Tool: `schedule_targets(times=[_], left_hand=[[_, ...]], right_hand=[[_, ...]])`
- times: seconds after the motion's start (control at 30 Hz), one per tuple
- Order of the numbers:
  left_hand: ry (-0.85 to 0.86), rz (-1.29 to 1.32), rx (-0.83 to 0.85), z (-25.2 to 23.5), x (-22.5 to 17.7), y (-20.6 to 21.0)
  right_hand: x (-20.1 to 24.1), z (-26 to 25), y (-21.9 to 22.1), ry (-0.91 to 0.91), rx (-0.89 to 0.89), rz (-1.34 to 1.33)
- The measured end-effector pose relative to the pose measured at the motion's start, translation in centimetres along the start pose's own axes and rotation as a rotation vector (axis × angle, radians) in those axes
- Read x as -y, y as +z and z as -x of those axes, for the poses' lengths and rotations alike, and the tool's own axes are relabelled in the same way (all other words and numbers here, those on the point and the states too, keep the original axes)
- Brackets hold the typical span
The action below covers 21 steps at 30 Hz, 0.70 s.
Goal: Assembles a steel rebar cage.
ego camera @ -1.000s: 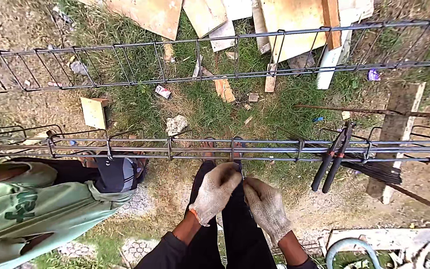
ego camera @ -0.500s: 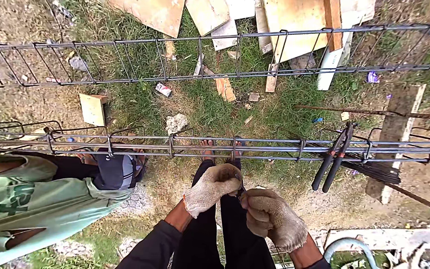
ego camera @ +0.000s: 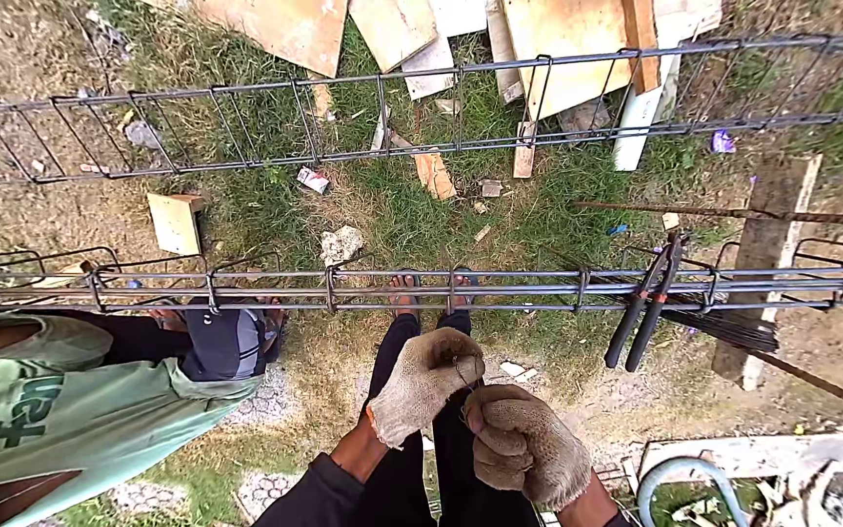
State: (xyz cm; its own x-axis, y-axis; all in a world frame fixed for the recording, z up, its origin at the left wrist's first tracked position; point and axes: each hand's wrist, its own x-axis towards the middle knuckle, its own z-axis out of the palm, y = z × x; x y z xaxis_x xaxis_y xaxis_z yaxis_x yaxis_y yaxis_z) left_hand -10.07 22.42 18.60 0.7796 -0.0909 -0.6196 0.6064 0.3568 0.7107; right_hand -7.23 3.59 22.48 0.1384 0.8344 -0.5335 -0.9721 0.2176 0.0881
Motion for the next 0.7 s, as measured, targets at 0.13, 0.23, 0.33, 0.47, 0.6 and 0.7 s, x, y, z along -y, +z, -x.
schedule_targets(times=[0.13, 0.23, 0.33, 0.47, 0.6, 0.7], left_hand=[[0.140, -0.251, -0.172, 0.3, 1.0, 0.8], [0.220, -0.448, -0.307, 1.0, 1.6, 1.8], [0.211, -0.326, -0.304, 1.6, 1.4, 2.8], [0.069, -0.273, -0.124, 1.3, 1.5, 2.5], [-0.076, -0.256, -0.029, 0.6, 1.9, 2.1], [-0.150, 0.189, -0.067, 0.5, 1.5, 1.6]], right_hand=[[-0.2, -0.1, -0.1, -0.012, 0.030, -0.076], [0.1, -0.2, -0.1, -0.021, 0.040, -0.104], [0.4, -0.2, 0.2, -0.045, 0.047, -0.124], [0.7, 0.2, 0.2, -0.026, -0.029, -0.069], [1.0, 0.3, -0.3, 0.006, -0.167, 0.119], [1.2, 0.5, -0.8, -0.001, -0.273, 0.233]])
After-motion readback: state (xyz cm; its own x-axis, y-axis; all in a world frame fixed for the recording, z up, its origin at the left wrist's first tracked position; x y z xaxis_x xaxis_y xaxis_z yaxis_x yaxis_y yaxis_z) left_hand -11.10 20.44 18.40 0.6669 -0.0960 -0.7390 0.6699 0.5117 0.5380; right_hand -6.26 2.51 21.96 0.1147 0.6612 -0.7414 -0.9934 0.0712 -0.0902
